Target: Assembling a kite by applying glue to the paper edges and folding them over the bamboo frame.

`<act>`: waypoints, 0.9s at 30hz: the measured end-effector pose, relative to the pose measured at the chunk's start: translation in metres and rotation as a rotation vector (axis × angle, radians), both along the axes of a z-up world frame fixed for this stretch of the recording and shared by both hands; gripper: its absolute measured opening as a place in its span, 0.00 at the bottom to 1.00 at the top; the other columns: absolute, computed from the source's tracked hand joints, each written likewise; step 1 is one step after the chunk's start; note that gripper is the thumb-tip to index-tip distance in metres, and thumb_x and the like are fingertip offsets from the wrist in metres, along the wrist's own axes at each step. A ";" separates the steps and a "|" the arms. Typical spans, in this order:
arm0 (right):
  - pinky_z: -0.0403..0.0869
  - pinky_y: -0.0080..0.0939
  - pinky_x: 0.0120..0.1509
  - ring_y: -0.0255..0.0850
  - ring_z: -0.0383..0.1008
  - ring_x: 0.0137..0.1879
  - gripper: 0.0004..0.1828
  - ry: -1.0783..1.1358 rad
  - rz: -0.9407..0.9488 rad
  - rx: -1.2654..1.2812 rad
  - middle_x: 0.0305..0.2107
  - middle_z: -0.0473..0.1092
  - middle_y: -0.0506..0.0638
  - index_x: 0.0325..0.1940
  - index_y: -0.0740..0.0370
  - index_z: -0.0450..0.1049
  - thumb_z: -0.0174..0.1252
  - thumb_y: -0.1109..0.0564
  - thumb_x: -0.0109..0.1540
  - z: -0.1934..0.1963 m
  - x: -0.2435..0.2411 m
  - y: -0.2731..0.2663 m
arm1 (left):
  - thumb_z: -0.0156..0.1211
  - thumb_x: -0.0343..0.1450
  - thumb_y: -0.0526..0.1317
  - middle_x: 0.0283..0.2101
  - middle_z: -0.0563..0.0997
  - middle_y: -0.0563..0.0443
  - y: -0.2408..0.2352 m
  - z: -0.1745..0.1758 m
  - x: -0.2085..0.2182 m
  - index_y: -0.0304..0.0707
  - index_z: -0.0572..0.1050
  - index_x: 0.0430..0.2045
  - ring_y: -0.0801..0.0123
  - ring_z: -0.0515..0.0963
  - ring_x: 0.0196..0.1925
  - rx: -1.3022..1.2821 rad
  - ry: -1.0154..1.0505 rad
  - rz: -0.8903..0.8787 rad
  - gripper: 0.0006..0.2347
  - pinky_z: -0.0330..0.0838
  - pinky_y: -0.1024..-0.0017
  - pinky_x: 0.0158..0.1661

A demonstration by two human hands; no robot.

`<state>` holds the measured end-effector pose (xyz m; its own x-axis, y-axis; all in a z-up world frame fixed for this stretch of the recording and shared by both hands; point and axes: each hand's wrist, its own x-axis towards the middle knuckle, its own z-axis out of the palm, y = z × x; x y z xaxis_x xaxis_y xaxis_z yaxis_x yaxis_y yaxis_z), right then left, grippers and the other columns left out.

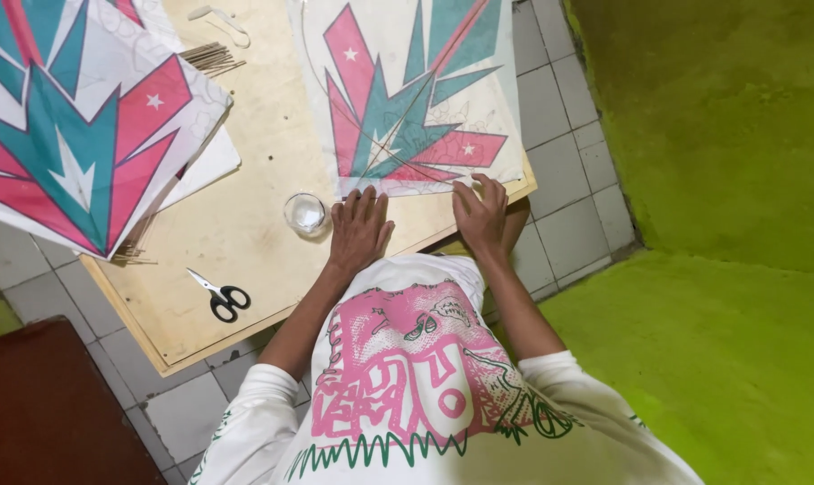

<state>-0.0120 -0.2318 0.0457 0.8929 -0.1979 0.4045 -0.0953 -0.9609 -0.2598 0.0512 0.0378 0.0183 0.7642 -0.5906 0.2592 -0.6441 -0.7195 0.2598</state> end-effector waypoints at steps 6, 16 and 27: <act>0.63 0.50 0.58 0.46 0.63 0.63 0.09 0.027 0.015 -0.097 0.53 0.67 0.44 0.46 0.39 0.82 0.67 0.45 0.62 -0.022 -0.002 -0.019 | 0.43 0.77 0.59 0.60 0.70 0.50 -0.006 -0.014 -0.001 0.53 0.70 0.60 0.56 0.62 0.65 0.005 0.025 -0.065 0.21 0.55 0.57 0.56; 0.67 0.63 0.59 0.54 0.65 0.60 0.25 0.049 -0.328 0.216 0.55 0.66 0.50 0.58 0.49 0.79 0.72 0.55 0.56 0.003 -0.001 -0.050 | 0.66 0.71 0.42 0.62 0.64 0.35 -0.009 0.065 -0.011 0.35 0.69 0.59 0.36 0.63 0.67 -0.457 0.763 0.247 0.22 0.65 0.48 0.63; 0.68 0.52 0.65 0.48 0.68 0.61 0.12 0.228 -0.236 0.482 0.48 0.70 0.46 0.48 0.48 0.82 0.69 0.56 0.60 0.014 -0.002 -0.009 | 0.73 0.66 0.41 0.72 0.35 0.18 -0.031 0.059 -0.011 0.28 0.35 0.73 0.22 0.43 0.73 -0.628 0.971 0.690 0.50 0.36 0.26 0.67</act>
<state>-0.0137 -0.2409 0.0596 0.8561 -0.5163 0.0226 -0.3973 -0.6855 -0.6101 0.0403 0.0067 0.0773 0.8826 0.0041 -0.4701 0.4299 -0.4118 0.8035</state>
